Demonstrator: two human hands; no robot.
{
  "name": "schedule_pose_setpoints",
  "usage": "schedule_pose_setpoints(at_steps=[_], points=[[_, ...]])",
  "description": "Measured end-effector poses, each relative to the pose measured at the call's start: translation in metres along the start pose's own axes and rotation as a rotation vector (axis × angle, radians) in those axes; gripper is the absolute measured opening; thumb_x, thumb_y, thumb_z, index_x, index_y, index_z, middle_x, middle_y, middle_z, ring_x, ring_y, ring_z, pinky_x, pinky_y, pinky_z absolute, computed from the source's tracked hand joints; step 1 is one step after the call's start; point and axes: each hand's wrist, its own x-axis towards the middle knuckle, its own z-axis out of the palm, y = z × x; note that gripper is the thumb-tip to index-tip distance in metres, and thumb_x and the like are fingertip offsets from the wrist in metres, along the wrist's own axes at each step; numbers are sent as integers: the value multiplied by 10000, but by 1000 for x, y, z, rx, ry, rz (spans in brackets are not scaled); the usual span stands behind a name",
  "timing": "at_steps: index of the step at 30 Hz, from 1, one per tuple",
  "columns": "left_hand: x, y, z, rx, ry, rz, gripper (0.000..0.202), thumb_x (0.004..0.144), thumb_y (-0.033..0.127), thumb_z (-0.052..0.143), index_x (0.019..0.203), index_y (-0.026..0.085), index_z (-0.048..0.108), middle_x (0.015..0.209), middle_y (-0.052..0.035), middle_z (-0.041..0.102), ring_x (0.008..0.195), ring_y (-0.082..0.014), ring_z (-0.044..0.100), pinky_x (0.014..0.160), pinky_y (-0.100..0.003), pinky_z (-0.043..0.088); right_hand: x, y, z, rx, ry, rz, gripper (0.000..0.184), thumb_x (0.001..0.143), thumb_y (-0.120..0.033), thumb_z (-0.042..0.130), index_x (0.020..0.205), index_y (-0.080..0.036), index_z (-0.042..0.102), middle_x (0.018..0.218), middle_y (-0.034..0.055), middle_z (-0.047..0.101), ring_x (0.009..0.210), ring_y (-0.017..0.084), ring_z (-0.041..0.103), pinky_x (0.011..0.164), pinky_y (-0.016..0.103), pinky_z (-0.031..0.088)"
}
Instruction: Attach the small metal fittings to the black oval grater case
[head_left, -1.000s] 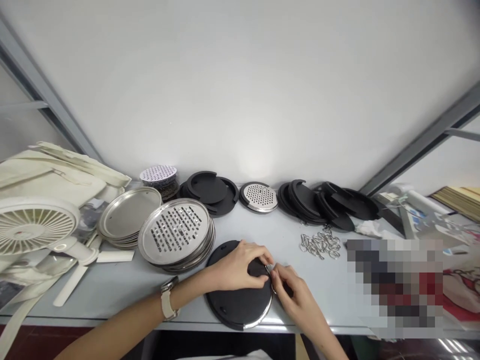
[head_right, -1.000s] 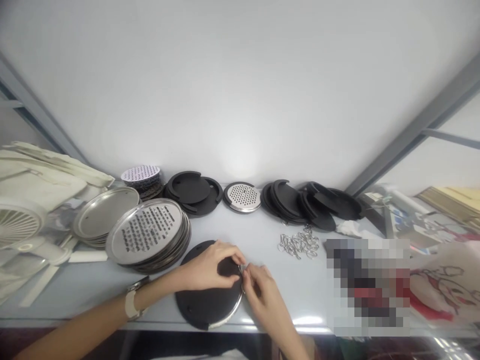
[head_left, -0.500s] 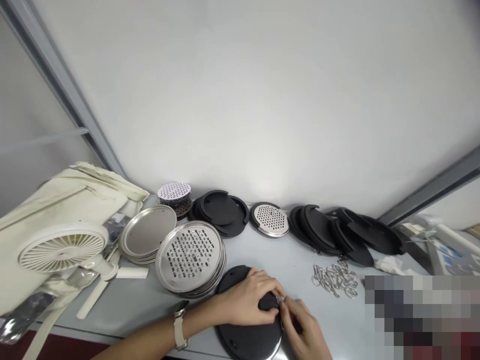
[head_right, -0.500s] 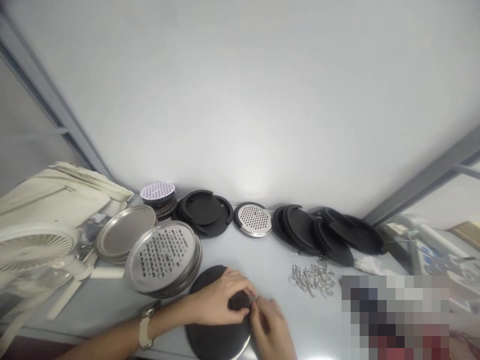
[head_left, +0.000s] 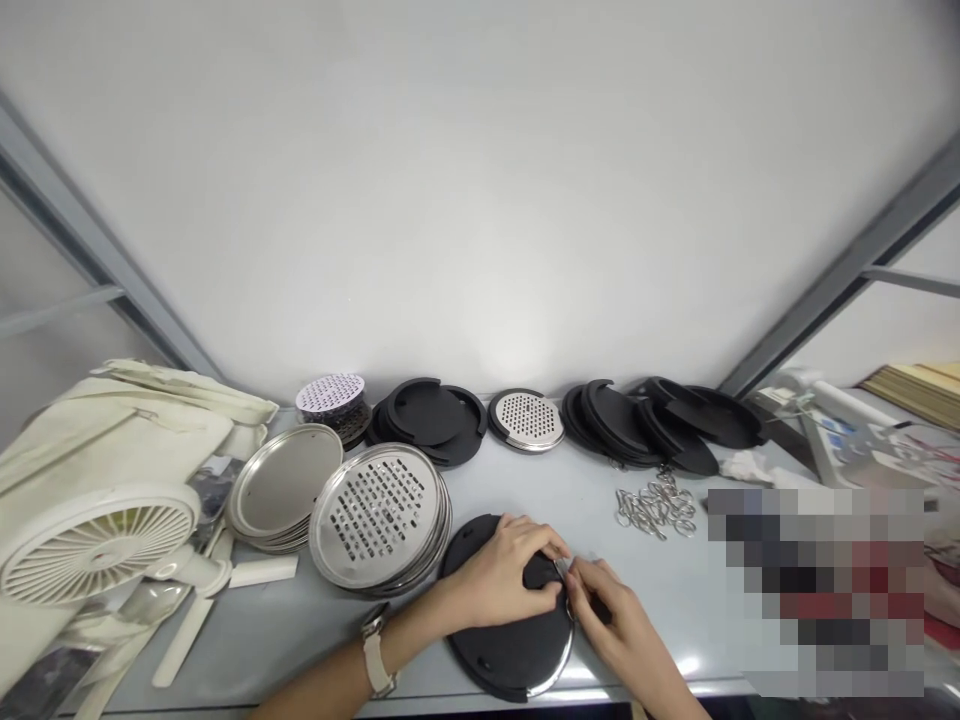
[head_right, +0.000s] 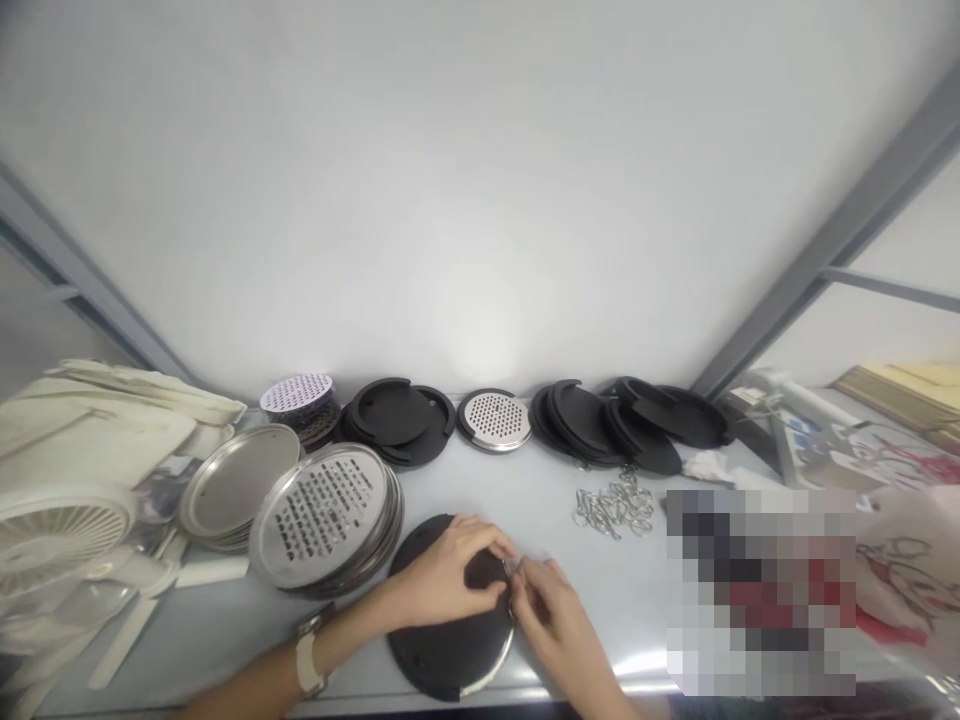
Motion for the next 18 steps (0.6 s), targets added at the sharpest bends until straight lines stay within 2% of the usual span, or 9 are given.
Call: schedule_pose_setpoints(at_steps=[4, 10, 14, 18], points=[[0, 4, 0, -4, 14, -51, 268, 715, 102, 644, 956, 207, 592, 979, -16, 659, 971, -178, 587, 933, -300, 402, 1, -1, -2, 6, -15, 4, 351, 1002, -365, 313, 684, -225, 363, 635, -14, 501, 642, 184, 480, 690, 316, 401], [-1, 5, 0, 2, 18, -29, 266, 717, 67, 609, 944, 205, 592, 986, -16, 653, 986, -175, 579, 937, -302, 396, 2, -9, -7, 5, -37, -12, 354, 1017, -353, 282, 699, -225, 370, 663, -13, 503, 667, 183, 496, 683, 308, 398], [-1, 5, -1, -3, 14, -18, 273, 717, 84, 627, 960, 202, 588, 978, -15, 656, 971, -176, 592, 945, -311, 384, 2, -8, -6, 9, -52, -18, 345, 1018, -349, 291, 723, -220, 415, 671, -11, 513, 675, 182, 495, 692, 310, 397], [0, 5, -3, -20, -1, -52, 281, 713, 132, 669, 970, 209, 587, 963, -10, 666, 969, -186, 602, 968, -332, 362, 1, -5, -5, 11, -40, -16, 357, 1011, -357, 304, 696, -220, 397, 650, -13, 500, 663, 181, 484, 684, 312, 399]])
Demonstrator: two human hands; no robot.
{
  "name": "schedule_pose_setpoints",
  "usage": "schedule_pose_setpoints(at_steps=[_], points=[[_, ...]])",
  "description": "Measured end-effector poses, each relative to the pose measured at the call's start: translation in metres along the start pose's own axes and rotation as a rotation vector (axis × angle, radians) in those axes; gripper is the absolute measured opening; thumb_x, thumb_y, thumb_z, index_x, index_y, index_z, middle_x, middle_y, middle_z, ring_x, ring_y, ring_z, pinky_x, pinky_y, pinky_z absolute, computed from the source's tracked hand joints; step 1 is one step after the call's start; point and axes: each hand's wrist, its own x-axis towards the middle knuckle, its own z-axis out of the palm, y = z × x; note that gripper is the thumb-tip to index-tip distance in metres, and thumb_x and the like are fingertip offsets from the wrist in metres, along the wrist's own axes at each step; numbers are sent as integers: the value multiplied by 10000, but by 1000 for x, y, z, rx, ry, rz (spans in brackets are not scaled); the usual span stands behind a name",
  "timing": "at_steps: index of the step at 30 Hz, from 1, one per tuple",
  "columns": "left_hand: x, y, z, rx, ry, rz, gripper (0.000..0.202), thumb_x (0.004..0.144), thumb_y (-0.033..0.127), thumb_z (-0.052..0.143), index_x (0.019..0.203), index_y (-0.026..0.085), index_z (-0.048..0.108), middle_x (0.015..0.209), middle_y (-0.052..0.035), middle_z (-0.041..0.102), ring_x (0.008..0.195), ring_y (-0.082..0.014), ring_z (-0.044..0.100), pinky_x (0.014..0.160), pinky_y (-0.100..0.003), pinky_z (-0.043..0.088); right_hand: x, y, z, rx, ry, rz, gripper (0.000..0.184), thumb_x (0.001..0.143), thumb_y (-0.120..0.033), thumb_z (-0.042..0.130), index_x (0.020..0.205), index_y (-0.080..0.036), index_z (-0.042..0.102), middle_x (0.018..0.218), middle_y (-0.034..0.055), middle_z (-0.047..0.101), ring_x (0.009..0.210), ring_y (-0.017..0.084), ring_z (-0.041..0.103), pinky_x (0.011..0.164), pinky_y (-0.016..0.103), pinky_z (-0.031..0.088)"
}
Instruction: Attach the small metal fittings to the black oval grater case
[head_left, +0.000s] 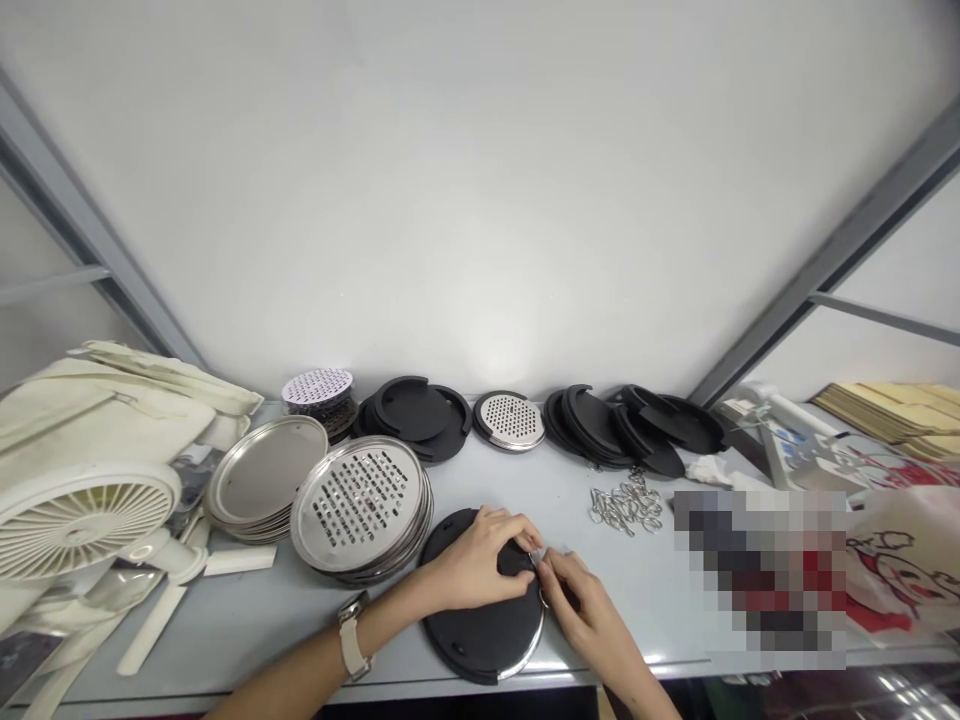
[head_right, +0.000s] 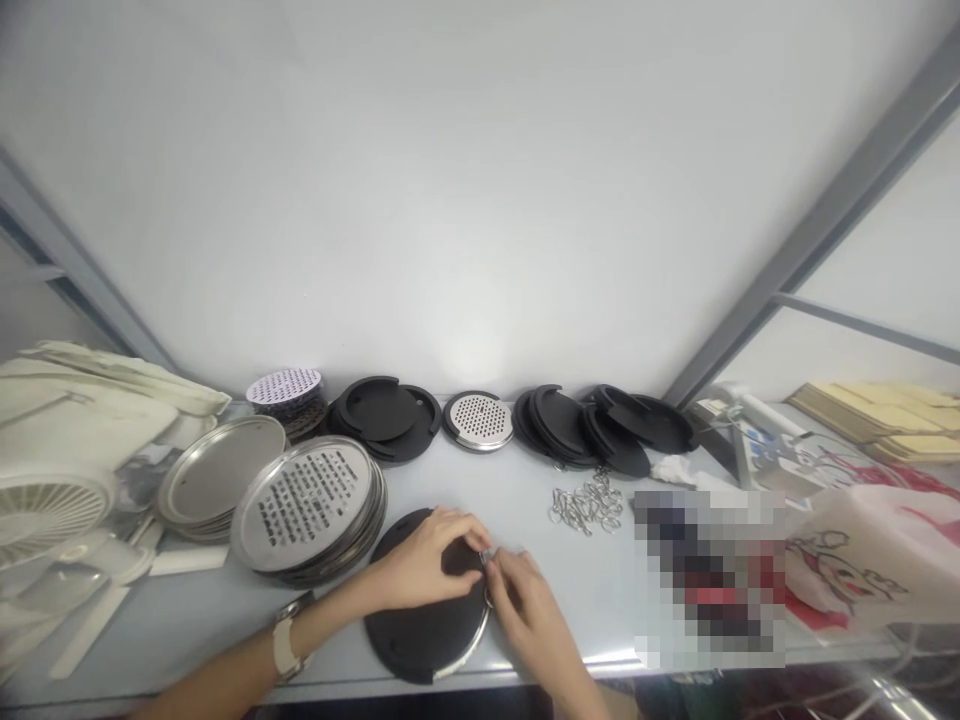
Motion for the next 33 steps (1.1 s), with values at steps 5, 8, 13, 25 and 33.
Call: schedule_pose_setpoints(at_steps=[5, 8, 13, 25, 33], points=[[0, -3, 1, -19, -3, -9, 277, 716, 140, 666, 973, 208, 585, 959, -2, 673, 957, -174, 611, 966, -318, 356, -1, 0, 0, -19, 14, 8, 366, 992, -377, 335, 659, -227, 355, 613, -16, 467, 644, 186, 473, 627, 304, 401], [-1, -5, 3, -10, 4, -25, 266, 713, 148, 668, 961, 201, 589, 940, -11, 672, 957, -183, 602, 927, -304, 390, -1, 0, 0, -15, 13, 12, 363, 995, -375, 328, 665, -228, 362, 622, -13, 472, 654, 187, 481, 627, 302, 408], [-2, -6, 3, 12, 10, -9, 270, 709, 116, 660, 949, 204, 575, 955, -3, 664, 942, -169, 602, 939, -300, 385, -3, -1, -1, 18, 4, 12, 357, 1003, -376, 324, 683, -228, 381, 654, -4, 493, 675, 189, 482, 639, 299, 407], [-1, -4, 4, 4, 53, 62, 226, 749, 67, 595, 939, 188, 587, 941, -1, 667, 909, -142, 625, 940, -275, 389, -4, 7, 2, 80, 31, 21, 334, 999, -410, 339, 724, -228, 394, 672, -18, 471, 667, 174, 469, 634, 268, 383], [-3, -7, 7, 64, 125, -9, 294, 700, 147, 654, 972, 201, 558, 977, -28, 543, 933, -176, 543, 863, -296, 454, 8, 1, -1, 145, -1, 100, 351, 990, -444, 345, 712, -229, 340, 650, -47, 382, 608, 139, 391, 575, 246, 328]])
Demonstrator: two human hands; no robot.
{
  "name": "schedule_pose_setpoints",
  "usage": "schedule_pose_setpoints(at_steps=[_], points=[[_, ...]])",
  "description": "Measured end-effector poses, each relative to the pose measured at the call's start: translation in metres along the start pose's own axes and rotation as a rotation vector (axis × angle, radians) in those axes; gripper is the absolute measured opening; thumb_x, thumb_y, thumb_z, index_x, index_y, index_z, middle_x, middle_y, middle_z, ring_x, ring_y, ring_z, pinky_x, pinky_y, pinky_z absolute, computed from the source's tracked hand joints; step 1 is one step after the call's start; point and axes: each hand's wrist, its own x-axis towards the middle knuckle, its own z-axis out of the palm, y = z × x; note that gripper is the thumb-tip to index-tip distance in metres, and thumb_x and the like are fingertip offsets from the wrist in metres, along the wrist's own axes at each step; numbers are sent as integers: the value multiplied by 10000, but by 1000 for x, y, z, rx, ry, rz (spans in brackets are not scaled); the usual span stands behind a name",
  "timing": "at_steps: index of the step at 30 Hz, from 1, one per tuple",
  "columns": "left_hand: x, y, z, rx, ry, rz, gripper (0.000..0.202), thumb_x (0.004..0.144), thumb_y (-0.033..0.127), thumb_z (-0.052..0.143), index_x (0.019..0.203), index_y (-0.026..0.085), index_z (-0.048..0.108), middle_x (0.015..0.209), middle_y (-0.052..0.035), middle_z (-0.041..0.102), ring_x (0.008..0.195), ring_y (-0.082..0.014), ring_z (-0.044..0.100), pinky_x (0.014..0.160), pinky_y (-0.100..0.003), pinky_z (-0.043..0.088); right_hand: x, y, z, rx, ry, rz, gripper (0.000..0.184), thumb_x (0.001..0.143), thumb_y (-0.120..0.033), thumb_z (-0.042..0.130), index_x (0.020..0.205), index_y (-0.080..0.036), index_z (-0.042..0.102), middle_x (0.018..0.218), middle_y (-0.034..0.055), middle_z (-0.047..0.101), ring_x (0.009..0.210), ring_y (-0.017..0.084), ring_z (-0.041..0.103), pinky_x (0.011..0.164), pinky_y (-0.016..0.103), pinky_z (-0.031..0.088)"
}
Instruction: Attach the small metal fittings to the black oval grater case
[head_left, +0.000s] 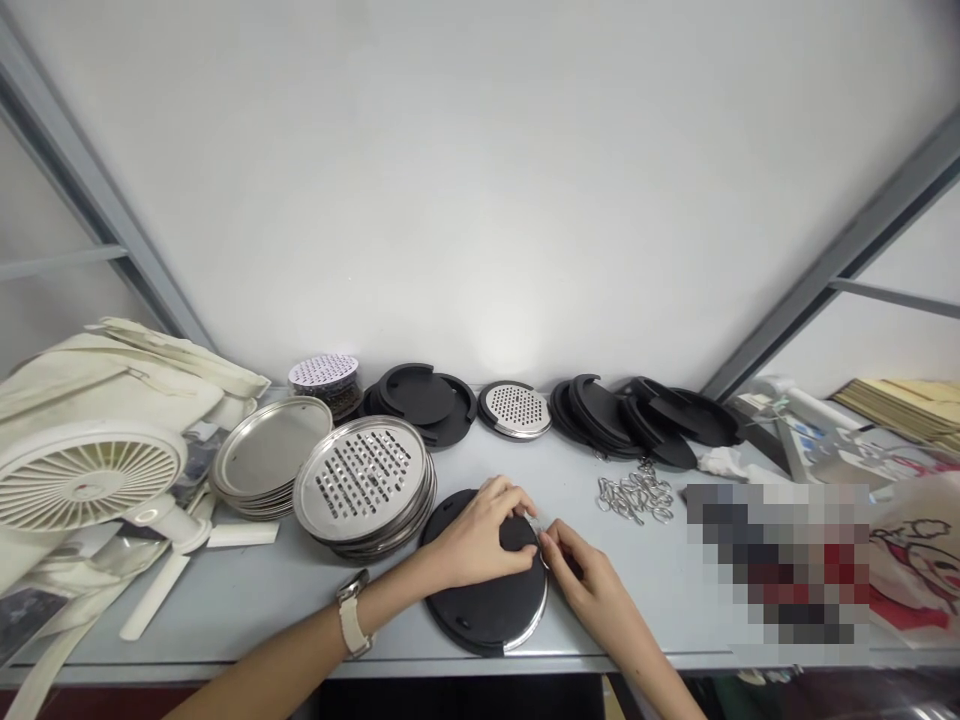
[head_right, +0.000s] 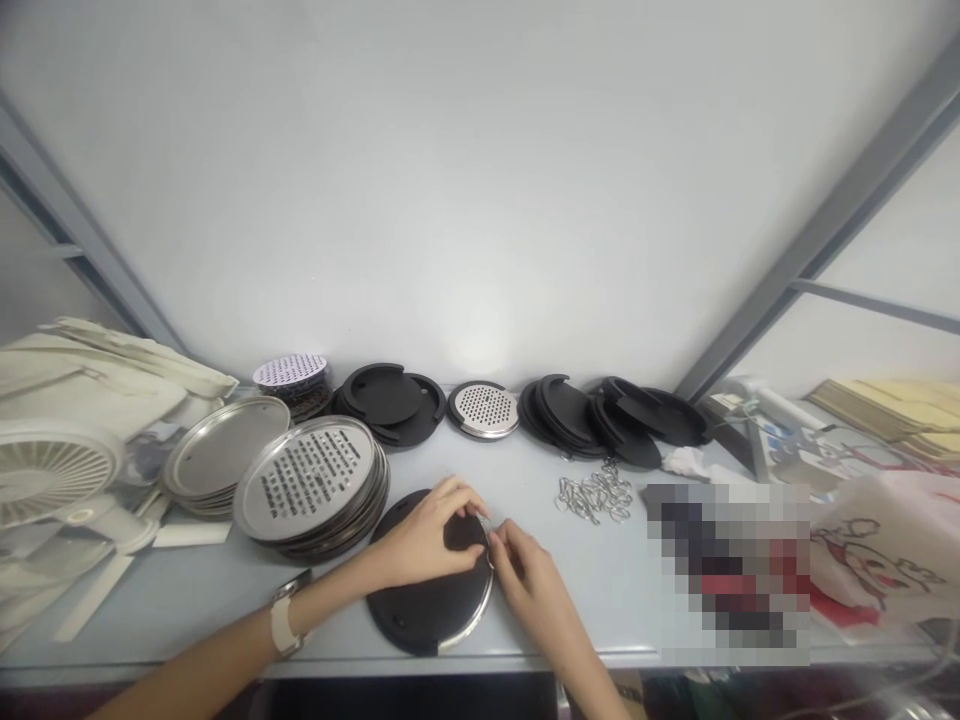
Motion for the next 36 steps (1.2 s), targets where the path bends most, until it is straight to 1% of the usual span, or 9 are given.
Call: schedule_pose_setpoints(at_steps=[2, 4, 8, 10, 13, 15, 20, 30, 36], points=[[0, -1, 2, 0, -29, -17, 235, 712, 152, 631, 923, 198, 537, 864, 0, 538, 806, -149, 533, 755, -268, 461, 4, 0, -2, -7, -32, -13, 342, 988, -434, 353, 716, -226, 345, 651, -48, 384, 610, 137, 383, 576, 245, 322], [0, -2, 3, -6, -37, -22, 207, 716, 149, 616, 894, 197, 524, 860, 5, 535, 775, -136, 523, 719, -255, 452, 6, 2, -3, -9, -57, -46, 331, 989, -414, 356, 717, -224, 346, 652, -49, 385, 611, 135, 381, 576, 243, 318], [0, -3, 2, -19, -33, -46, 364, 709, 163, 630, 1050, 206, 512, 978, -14, 548, 826, -143, 538, 780, -278, 461, 6, 6, -5, -41, -74, -103, 318, 992, -371, 358, 712, -223, 339, 656, -45, 397, 617, 138, 395, 583, 246, 317], [0, -3, 1, -20, -64, -37, 369, 737, 174, 616, 1094, 219, 533, 1014, -18, 555, 846, -146, 551, 811, -285, 463, 5, 6, -5, -54, -72, -113, 309, 994, -357, 356, 716, -222, 348, 666, -39, 416, 627, 143, 411, 593, 247, 327], [-1, -3, 1, -20, -94, -6, 278, 776, 179, 591, 1051, 219, 601, 1050, -23, 565, 889, -146, 568, 835, -270, 460, 3, 5, -6, -54, -72, -113, 293, 996, -343, 351, 732, -220, 377, 683, -30, 447, 640, 149, 437, 603, 248, 342], [0, -3, 1, -13, -75, 8, 261, 777, 177, 601, 1035, 209, 618, 1038, -23, 577, 935, -153, 568, 866, -269, 444, 3, 5, -6, -51, -75, -113, 296, 996, -340, 349, 729, -218, 384, 684, -28, 454, 644, 150, 442, 608, 249, 346], [1, -5, 2, 45, -43, 20, 218, 748, 187, 672, 963, 207, 641, 991, 2, 608, 971, -166, 560, 988, -350, 314, 2, 4, -5, -40, -61, -96, 320, 994, -364, 353, 707, -221, 353, 648, -42, 412, 619, 142, 409, 586, 247, 318], [2, -9, 3, 78, -68, 10, 238, 756, 234, 695, 992, 217, 668, 950, -2, 621, 978, -187, 551, 927, -349, 281, 2, 7, -4, -45, -50, -101, 289, 975, -344, 366, 714, -227, 328, 647, -51, 374, 603, 134, 372, 571, 245, 296], [2, -8, 2, 75, -92, 6, 252, 753, 242, 702, 1002, 223, 674, 938, 1, 622, 977, -185, 552, 935, -346, 279, 3, 6, -3, -23, -54, -90, 293, 970, -337, 369, 701, -226, 336, 640, -51, 376, 592, 129, 362, 559, 240, 295]])
